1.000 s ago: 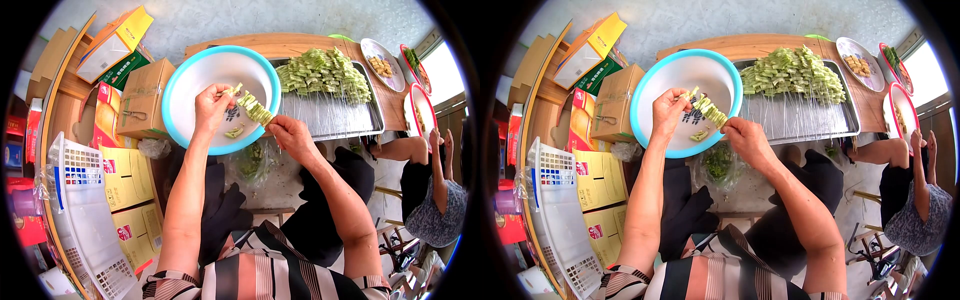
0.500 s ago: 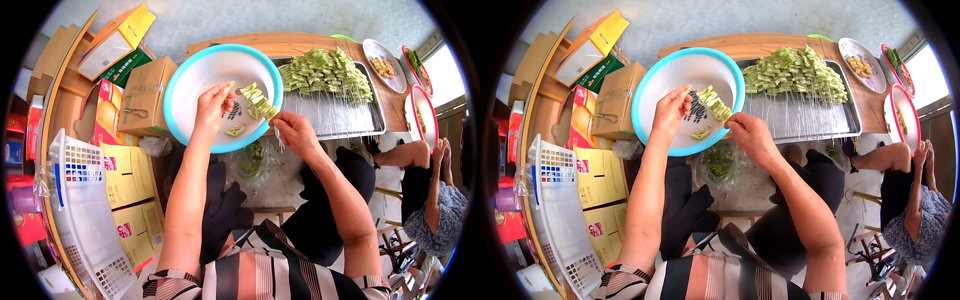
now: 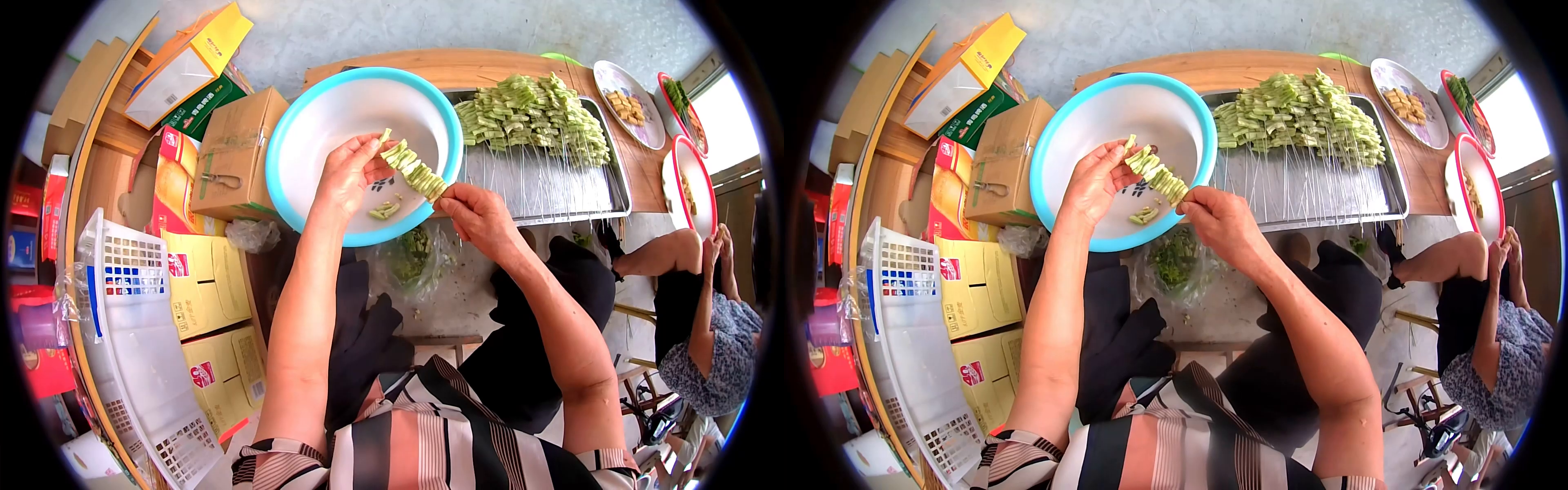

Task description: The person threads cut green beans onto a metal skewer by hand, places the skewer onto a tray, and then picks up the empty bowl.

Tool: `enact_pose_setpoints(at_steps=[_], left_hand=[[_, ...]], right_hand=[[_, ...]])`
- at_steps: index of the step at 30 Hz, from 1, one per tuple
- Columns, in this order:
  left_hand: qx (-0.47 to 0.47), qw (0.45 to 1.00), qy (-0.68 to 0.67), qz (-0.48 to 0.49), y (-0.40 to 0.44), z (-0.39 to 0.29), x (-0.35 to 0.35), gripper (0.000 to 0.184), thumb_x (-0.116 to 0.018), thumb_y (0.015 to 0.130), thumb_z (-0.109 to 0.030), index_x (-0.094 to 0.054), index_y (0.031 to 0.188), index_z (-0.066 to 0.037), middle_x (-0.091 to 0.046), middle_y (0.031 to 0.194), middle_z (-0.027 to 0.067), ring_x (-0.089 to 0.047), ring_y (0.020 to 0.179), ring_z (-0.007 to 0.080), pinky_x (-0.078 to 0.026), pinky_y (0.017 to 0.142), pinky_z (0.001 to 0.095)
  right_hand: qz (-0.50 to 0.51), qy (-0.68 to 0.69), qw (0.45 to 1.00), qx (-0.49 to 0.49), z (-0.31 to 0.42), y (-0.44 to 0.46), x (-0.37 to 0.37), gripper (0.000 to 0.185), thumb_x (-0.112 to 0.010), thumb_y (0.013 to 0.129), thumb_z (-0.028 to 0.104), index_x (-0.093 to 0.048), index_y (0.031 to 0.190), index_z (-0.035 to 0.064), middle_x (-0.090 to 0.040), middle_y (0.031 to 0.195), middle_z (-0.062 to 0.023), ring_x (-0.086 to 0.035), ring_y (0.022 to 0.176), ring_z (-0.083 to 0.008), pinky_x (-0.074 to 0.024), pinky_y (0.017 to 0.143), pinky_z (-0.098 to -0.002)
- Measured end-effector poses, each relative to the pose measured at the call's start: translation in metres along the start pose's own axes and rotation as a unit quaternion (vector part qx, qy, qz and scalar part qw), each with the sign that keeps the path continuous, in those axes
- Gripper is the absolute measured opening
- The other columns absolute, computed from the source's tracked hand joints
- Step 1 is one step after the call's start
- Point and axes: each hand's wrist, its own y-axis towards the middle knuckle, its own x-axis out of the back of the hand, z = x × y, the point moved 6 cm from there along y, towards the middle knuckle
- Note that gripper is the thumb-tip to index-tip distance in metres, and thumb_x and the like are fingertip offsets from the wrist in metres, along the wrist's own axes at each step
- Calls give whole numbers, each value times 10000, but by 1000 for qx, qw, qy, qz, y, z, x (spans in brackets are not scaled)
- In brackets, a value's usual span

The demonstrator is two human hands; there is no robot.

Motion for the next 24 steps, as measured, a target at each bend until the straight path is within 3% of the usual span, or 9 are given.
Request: enact_pose_setpoints(at_steps=[17, 20, 24], left_hand=[[-14, 999, 32, 3, 1, -2, -4, 209, -558, 956, -176, -600, 1094, -24, -668, 1069, 110, -665, 893, 187, -562, 809, 353], [-12, 999, 38, 5, 1, -2, -4, 237, -520, 969, -153, -570, 1143, 1, -656, 1115, 161, -665, 982, 224, -560, 817, 338], [-16, 1000, 22, 4, 1, -2, -3, 212, -560, 953, -164, -596, 1102, -16, -667, 1075, 123, -665, 911, 194, -567, 801, 354]], right_hand=[[-7, -19, 1000, -2, -1, 1, -1, 181, -550, 913, 144, -653, 913, -5, -522, 577, -48, -480, 513, -99, -415, 508, -292], [-14, -15, 1000, 6, -1, 2, -1, 179, -550, 916, 144, -651, 918, -5, -519, 576, -47, -475, 512, -98, -415, 507, -291], [-13, -7, 1000, 6, -2, 2, -1, 176, -551, 918, 141, -648, 921, -5, -516, 575, -45, -470, 509, -96, -412, 500, -290]])
